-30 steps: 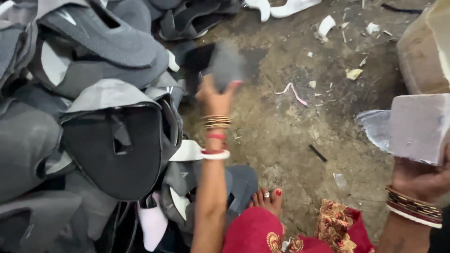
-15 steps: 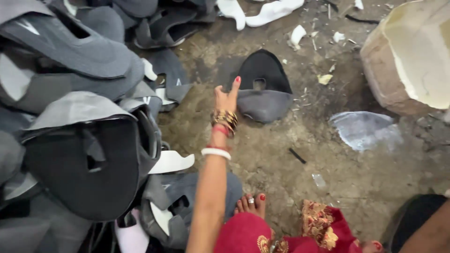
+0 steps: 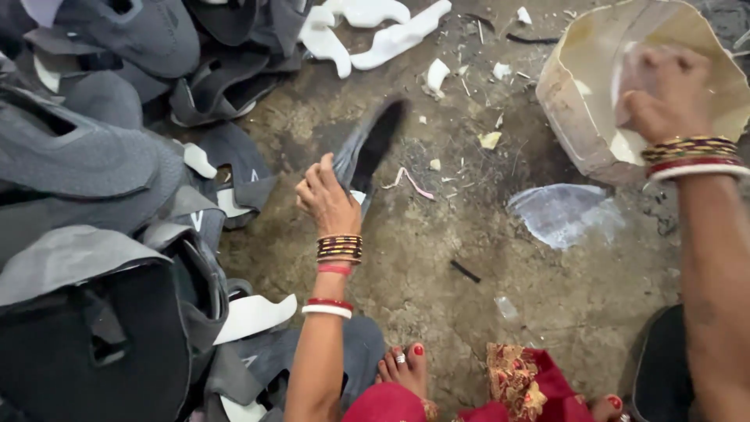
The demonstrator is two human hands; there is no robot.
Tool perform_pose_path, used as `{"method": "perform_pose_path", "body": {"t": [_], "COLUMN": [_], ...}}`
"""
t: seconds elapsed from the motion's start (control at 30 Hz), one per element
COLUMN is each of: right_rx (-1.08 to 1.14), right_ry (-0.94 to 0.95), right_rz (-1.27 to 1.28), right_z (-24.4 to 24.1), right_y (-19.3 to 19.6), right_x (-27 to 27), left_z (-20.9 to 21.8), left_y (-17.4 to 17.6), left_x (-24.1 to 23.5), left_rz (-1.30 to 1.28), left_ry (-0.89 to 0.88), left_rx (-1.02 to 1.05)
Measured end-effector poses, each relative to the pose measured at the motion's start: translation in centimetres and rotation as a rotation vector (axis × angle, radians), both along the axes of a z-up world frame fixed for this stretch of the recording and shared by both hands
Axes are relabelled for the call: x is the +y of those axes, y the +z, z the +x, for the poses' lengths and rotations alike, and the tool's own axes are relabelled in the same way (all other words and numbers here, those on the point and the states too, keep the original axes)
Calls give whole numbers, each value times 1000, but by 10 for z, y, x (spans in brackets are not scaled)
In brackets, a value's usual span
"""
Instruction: The person sits on the floor of a shoe workshop surrounded by piles of foam shoe upper components. They pick up a component, rub its surface with a white foam sanding block, turn the piece over to treat other sides, and set it back on the pile, repeating this with one piece at a time.
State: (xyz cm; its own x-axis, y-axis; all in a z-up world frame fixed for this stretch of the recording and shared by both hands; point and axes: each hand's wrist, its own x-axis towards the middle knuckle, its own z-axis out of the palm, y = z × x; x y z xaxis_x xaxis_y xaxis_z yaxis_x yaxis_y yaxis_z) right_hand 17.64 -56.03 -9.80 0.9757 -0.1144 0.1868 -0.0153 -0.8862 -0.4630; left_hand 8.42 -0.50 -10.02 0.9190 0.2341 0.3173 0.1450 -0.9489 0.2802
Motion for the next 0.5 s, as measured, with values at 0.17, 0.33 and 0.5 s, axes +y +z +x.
{"method": "perform_pose_path", "body": {"t": [0.17, 0.33, 0.5], "right_rx": [68, 194, 233], "right_ry": [11, 7, 29], "right_rz": [-79, -106, 621], "right_z": [8, 9, -2], "right_y": [-2, -1, -29], "right_x": [31, 15, -53], "left_z": [21, 77, 119], "left_y": [-14, -114, -15], "left_x": [-17, -18, -43], "left_rz": [27, 152, -240], "left_ry": [-268, -193, -48], "left_rx": [49, 43, 670]}}
